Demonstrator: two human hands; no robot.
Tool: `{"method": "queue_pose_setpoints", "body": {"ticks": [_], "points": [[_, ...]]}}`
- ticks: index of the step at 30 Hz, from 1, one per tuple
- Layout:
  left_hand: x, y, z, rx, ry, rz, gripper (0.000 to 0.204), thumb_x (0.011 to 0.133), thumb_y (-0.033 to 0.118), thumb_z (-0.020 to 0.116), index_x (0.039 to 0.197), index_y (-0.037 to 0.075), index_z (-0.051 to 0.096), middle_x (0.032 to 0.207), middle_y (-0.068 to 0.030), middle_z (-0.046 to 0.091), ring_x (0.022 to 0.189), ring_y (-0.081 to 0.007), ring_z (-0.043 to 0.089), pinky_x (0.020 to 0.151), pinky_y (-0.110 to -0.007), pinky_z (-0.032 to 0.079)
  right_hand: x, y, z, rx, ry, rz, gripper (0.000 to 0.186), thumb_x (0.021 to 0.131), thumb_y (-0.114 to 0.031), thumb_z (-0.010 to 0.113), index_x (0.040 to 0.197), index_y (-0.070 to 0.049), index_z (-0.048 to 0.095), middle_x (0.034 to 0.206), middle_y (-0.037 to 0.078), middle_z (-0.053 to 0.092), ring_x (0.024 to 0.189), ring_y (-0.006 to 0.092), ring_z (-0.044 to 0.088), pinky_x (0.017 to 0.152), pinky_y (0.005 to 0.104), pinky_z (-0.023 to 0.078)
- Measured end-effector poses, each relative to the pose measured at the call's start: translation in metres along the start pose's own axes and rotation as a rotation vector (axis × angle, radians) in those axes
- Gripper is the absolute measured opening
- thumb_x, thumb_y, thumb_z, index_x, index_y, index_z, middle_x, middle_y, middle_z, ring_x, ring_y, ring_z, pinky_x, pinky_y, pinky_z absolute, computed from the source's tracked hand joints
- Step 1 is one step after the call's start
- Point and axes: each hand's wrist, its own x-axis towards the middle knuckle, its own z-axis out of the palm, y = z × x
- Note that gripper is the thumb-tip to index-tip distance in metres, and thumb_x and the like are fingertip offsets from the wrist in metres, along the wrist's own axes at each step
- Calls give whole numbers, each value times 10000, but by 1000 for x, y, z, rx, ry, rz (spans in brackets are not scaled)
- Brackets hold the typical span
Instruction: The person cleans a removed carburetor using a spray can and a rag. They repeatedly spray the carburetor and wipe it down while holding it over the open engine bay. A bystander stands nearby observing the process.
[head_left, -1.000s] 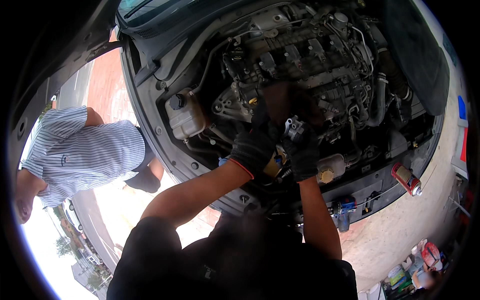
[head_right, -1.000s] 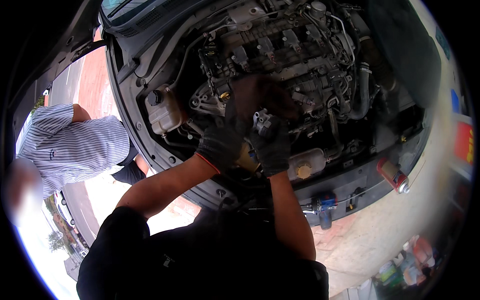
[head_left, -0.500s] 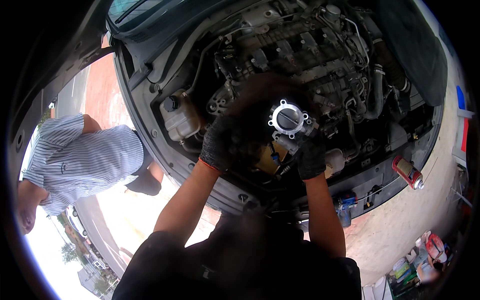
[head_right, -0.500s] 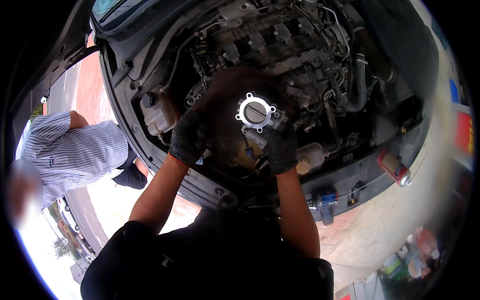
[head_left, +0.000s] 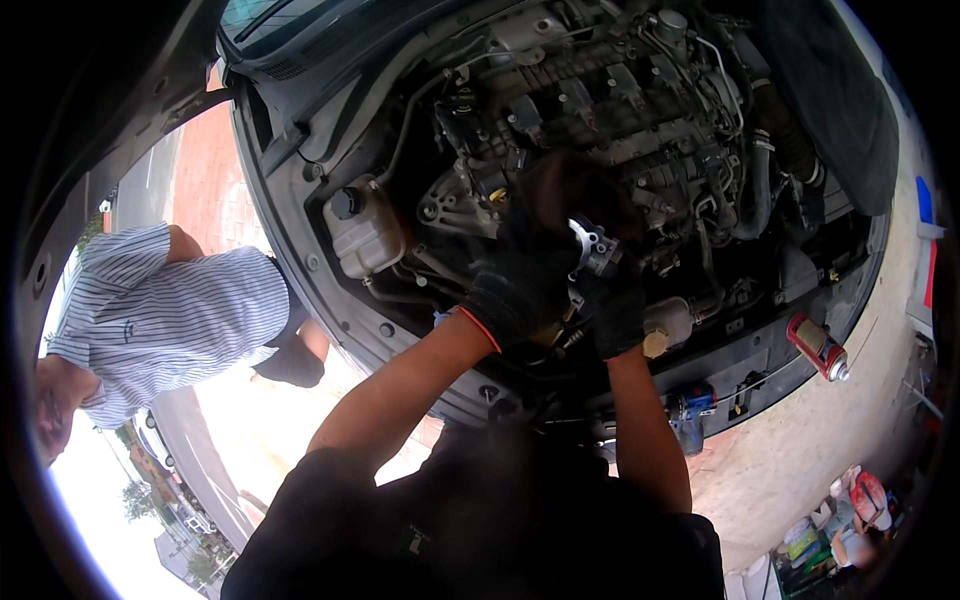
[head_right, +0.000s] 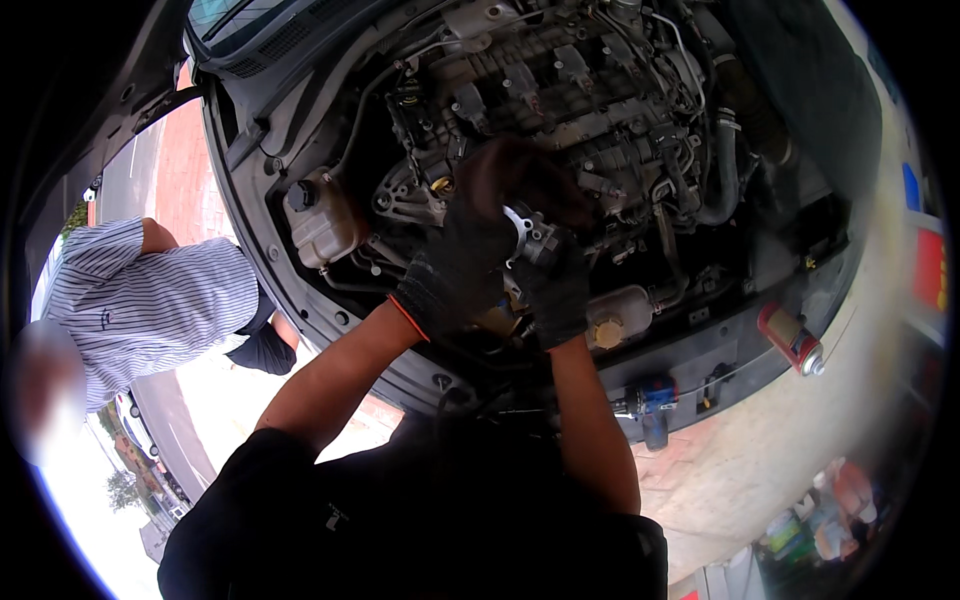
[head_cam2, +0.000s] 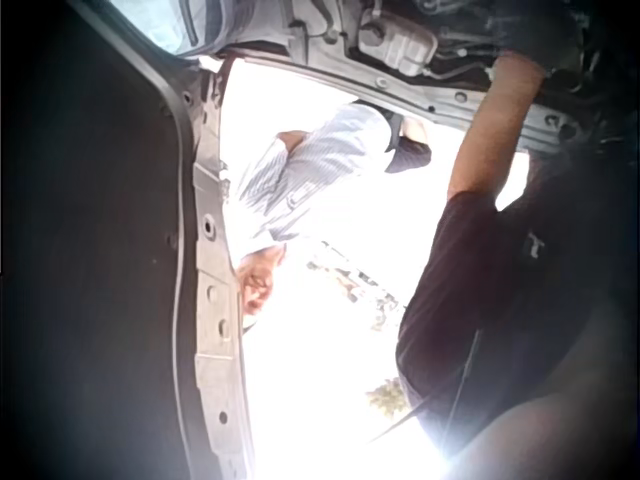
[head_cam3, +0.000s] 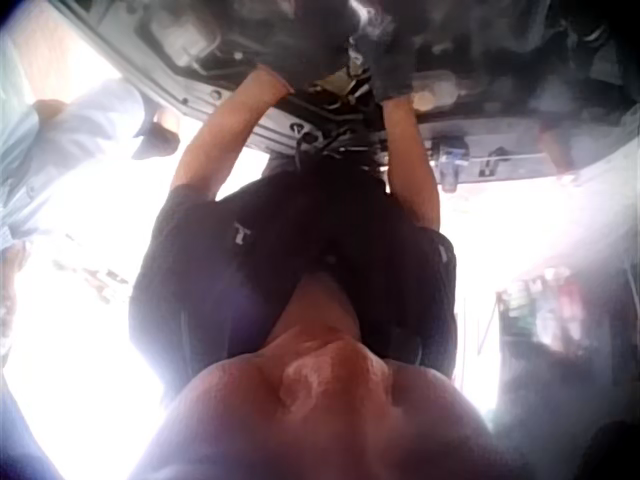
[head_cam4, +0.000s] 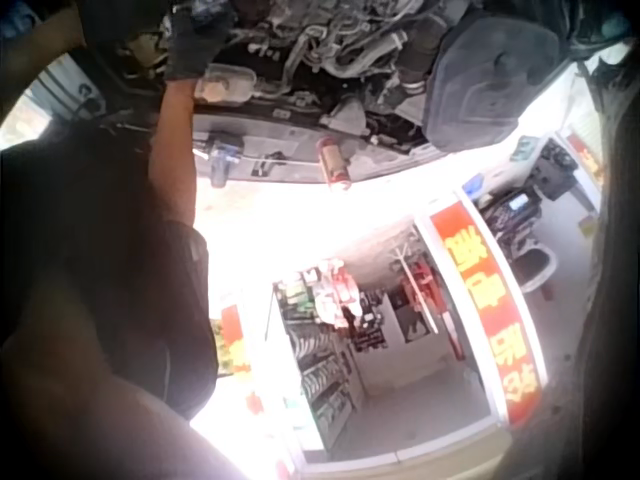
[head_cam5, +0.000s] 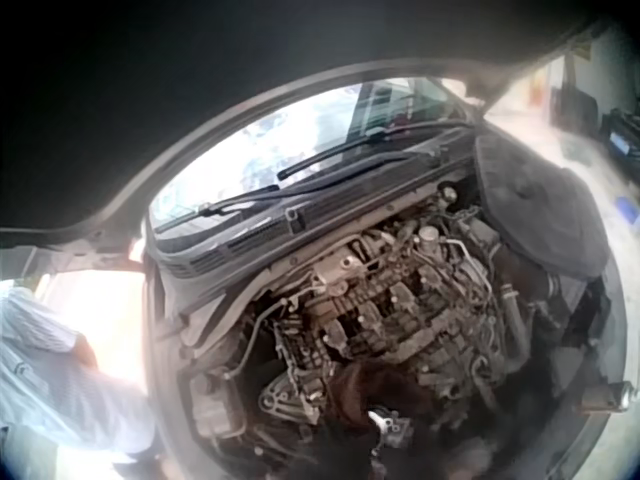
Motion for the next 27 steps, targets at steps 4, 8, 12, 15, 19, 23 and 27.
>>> {"method": "queue_pose_setpoints", "body": {"ticks": [4, 8, 12, 15, 19, 23, 27], "points": [[3, -13, 9, -385, -145, 39, 365, 846, 85, 668, 1210, 101, 684, 1235, -168, 641, 1193, -330, 590, 1040, -439, 468, -2, 6, -1, 22, 126, 36, 567, 791, -159, 807, 1301, -37, 589, 1144, 70, 671, 978, 187, 655, 867, 340, 547], [5, -22, 3, -422, -320, -15, 417, 892, 151, 678, 1303, 90, 638, 1332, -193, 592, 1212, -329, 588, 1071, -430, 450, -1, 11, -1, -138, 96, 7, 524, 807, -164, 791, 1274, -30, 594, 1141, 77, 671, 989, 193, 654, 877, 332, 538], [8, -22, -22, -379, -336, -178, 503, 894, 184, 661, 1378, 78, 574, 1345, -195, 585, 1140, -338, 620, 992, -444, 488, -1, 5, 6, -118, 93, -30, 504, 757, -140, 814, 1203, -40, 600, 1135, 78, 651, 1004, 191, 631, 889, 339, 527], [8, -23, -37, -386, -382, -196, 520, 889, 208, 654, 1384, 77, 566, 1290, -196, 616, 1062, -358, 645, 920, -459, 515, -3, -4, 14, -119, 65, -52, 516, 739, -152, 829, 1184, -53, 587, 1136, 72, 635, 995, 195, 621, 884, 343, 527], [-9, -5, -25, 12, -480, -214, 543, 881, 239, 645, 1391, 77, 554, 1218, -197, 658, 958, -384, 678, 824, -478, 550, -6, -8, 29, -399, 119, -175, 517, 748, -197, 842, 1157, -63, 556, 1114, 67, 623, 982, 197, 608, 871, 343, 526], [-28, 18, 5, 264, -439, -328, 568, 873, 271, 636, 1399, 76, 542, 1145, -198, 701, 854, -411, 711, 728, -498, 585, -14, 1, 44, -487, 186, -219, 547, 748, -254, 868, 1138, -61, 537, 1092, 67, 618, 1000, 203, 609, 866, 351, 537], [-37, 15, 2, 105, -206, -425, 635, 907, 211, 601, 1505, 69, 441, 1460, -228, 502, 1088, -398, 645, 794, -499, 571, -13, 4, 44, -450, 212, -170, 561, 727, -277, 887, 1119, -79, 538, 1058, 59, 620, 991, 202, 622, 856, 341, 550]]}}
